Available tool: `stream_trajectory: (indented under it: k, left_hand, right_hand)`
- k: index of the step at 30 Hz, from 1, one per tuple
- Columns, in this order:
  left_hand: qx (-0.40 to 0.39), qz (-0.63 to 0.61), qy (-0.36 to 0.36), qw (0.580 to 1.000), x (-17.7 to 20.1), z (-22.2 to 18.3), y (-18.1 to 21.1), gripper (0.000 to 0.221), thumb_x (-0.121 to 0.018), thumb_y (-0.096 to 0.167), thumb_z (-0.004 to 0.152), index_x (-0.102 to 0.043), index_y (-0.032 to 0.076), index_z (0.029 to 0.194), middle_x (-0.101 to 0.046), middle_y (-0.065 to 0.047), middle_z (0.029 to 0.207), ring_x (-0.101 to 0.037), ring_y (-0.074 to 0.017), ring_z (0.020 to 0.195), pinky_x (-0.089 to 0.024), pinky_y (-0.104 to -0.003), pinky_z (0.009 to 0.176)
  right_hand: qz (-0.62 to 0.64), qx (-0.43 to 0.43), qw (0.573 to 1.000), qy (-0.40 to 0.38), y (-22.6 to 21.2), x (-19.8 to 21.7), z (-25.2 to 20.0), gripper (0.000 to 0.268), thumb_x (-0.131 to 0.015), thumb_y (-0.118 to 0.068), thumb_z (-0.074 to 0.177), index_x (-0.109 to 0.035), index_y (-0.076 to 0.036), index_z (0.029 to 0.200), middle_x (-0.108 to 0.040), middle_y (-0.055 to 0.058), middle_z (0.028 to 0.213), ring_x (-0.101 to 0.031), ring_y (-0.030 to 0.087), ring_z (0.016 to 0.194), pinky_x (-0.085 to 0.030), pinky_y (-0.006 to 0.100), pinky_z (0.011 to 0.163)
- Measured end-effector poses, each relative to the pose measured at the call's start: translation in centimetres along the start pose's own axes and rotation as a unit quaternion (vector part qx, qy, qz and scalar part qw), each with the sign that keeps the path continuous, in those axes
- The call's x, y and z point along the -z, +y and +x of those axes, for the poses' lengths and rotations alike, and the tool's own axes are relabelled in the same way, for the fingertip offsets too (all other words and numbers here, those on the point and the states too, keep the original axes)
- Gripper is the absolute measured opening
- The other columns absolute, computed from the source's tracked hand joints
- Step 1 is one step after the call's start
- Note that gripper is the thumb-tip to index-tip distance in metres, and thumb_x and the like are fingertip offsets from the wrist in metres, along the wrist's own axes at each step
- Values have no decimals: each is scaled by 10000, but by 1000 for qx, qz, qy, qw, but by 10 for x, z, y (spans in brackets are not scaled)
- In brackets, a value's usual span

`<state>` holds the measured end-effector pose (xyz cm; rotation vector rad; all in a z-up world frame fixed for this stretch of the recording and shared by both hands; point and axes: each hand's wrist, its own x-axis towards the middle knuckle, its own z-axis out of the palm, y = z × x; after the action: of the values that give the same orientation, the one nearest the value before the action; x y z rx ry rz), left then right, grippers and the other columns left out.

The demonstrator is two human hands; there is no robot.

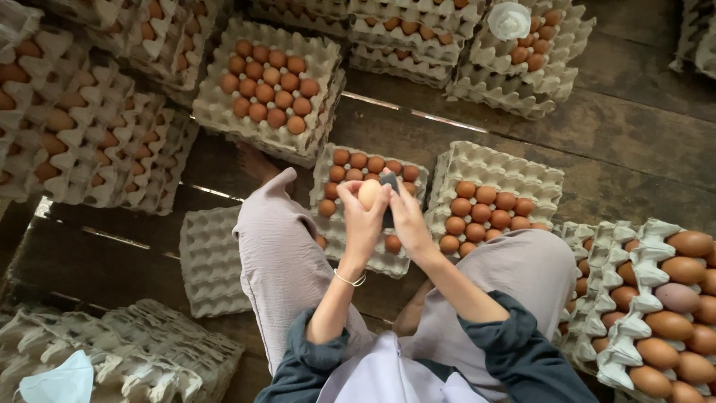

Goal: A person sitting on the floor manually inspects and stamps individual brown eggs from cardboard trays.

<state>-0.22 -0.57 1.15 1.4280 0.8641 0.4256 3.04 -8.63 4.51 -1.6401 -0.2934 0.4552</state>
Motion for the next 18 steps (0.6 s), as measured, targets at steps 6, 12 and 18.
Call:
stream_trajectory:
  k: [6, 12, 18]
  left_hand:
    - [2, -24, 6, 1000, 6, 19, -23, 307, -556, 458, 1014, -616, 156, 1019, -667, -97, 782, -623, -180, 691, -543, -322, 557]
    - [21, 89, -95, 991, 13, -17, 44, 516, -307, 536, 1021, -685, 192, 1091, -728, -226, 1089, -648, -437, 1117, -488, -541, 989]
    - [-21, 115, -102, 988, 17, -22, 45, 481, -359, 523, 1041, -627, 152, 897, -707, -211, 812, -700, -373, 870, -519, -499, 807]
  right_hand:
    - [-138, 160, 977, 27, 1, -7, -13, 501, -537, -204, 1039, -496, -97, 1526, -612, 167, 1404, -593, 311, 1283, -431, 451, 1096]
    - [-192, 296, 934, 50, -1, 0, -5, 437, -519, -155, 1028, -561, -32, 1445, -584, 151, 1417, -574, 326, 1307, -424, 436, 1124]
    - [-78, 215, 973, 14, 9, 10, 4, 448, -453, -129, 1039, -558, -66, 1470, -667, 121, 1297, -617, 256, 1237, -441, 431, 1101]
